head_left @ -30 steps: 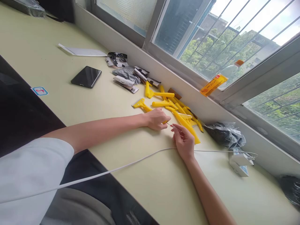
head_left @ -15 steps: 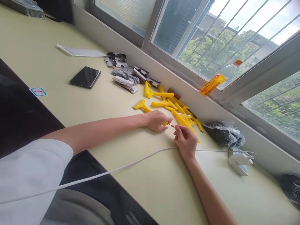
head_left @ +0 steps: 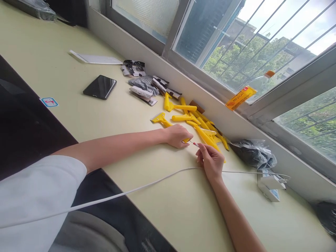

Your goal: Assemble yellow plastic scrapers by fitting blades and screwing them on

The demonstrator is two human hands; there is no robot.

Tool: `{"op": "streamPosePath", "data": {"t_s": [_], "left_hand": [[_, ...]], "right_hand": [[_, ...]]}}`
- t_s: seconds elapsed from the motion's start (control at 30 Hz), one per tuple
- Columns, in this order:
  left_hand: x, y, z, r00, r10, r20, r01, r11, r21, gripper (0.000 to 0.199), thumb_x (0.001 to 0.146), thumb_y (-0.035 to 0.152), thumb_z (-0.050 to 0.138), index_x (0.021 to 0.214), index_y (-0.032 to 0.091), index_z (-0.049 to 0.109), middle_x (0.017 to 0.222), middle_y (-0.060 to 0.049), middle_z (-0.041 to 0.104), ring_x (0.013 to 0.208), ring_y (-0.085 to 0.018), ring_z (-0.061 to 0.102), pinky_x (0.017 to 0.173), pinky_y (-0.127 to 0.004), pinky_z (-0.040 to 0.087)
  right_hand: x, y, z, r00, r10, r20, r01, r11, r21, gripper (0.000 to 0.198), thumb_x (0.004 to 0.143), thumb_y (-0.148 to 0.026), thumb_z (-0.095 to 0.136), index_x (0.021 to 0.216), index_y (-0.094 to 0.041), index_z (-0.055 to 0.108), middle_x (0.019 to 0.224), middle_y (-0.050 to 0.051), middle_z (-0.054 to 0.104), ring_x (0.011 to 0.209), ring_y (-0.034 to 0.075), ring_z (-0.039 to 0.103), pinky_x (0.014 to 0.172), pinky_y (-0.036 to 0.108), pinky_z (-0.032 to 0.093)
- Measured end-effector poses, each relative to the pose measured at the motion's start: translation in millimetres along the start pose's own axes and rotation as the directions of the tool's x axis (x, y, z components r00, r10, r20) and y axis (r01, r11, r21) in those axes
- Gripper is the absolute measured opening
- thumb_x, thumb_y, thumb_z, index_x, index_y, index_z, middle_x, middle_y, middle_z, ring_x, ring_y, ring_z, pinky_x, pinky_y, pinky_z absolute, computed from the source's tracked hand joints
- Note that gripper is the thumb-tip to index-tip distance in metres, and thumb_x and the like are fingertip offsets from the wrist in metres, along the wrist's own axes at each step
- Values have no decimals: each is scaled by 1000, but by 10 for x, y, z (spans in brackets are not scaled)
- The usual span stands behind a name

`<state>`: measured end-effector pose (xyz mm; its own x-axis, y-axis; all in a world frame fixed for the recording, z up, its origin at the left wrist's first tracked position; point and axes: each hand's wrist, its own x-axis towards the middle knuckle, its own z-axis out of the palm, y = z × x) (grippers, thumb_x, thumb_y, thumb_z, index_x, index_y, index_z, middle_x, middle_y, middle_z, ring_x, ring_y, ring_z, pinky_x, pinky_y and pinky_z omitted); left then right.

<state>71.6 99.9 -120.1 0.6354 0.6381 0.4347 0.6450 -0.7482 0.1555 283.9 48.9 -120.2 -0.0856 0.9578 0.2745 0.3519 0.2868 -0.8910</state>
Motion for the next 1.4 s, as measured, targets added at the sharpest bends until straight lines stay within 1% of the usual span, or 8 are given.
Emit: {"op": "streamPosePath", "data": {"t_s": [0.53,0.67,0.8,0.9,1.03,1.17,1.3,1.4], "left_hand": [[-8,20,-34,1000,-18,15,18,1000,-7,26,86,39,54,82,17,66,78,-7,70,60,-15,54,57,-27,28],[-8,22,-38,1000,-11,10,11,1000,-14,23,84,38,57,81,16,65,76,-7,69,59,-15,54,56,-27,26],[-7,23,-39,1000,-14,16,14,1000,3,25,86,38,55,82,16,65,79,-8,70,60,-15,55,56,-28,25],[-7,20,-36,1000,-15,27,15,1000,10,23,84,37,56,82,17,65,80,-7,71,60,-14,54,56,-27,23],[-8,6,-20,1000,-5,6,5,1000,9,25,86,39,53,81,17,64,79,-7,70,60,-14,54,56,-28,22],[-5,-6,-10,1000,6,16,-6,1000,15,19,83,34,57,80,17,64,79,-7,70,61,-15,55,55,-28,21],[-6,-10,-4,1000,11,-20,-12,1000,-28,24,85,38,56,79,16,65,76,-7,69,59,-15,54,56,-28,25],[-9,-13,3,1000,17,-23,-18,999,-33,19,83,34,59,78,16,65,74,-7,68,58,-15,53,56,-28,25]], "right_hand": [[-46,-46,12,1000,-7,-3,7,998,-70,45,86,-57,68,84,-13,73,49,-3,44,40,8,34,38,24,28],[-36,-29,17,997,18,75,-13,998,-60,44,85,-58,69,87,-13,74,50,-4,41,44,9,32,40,24,27],[-30,8,28,999,-17,-42,13,995,-98,41,85,-55,70,87,-14,76,54,-3,43,49,10,34,44,25,28],[-33,24,35,996,-64,63,70,992,-108,38,86,-52,70,92,-15,77,56,-3,43,52,10,36,47,25,29],[-39,31,34,992,-123,-35,113,971,-210,38,88,-51,67,90,-15,78,57,-2,46,54,11,38,51,26,33],[-43,41,38,978,-196,75,209,937,-280,36,89,-50,66,98,-17,80,65,1,60,58,14,47,58,27,42],[-30,43,45,973,-222,-67,192,932,-309,38,90,-50,64,97,-16,80,77,5,69,67,17,56,66,29,48],[-21,40,49,971,-226,77,239,923,-302,37,90,-50,64,100,-18,80,86,6,74,73,18,61,69,29,50]]}}
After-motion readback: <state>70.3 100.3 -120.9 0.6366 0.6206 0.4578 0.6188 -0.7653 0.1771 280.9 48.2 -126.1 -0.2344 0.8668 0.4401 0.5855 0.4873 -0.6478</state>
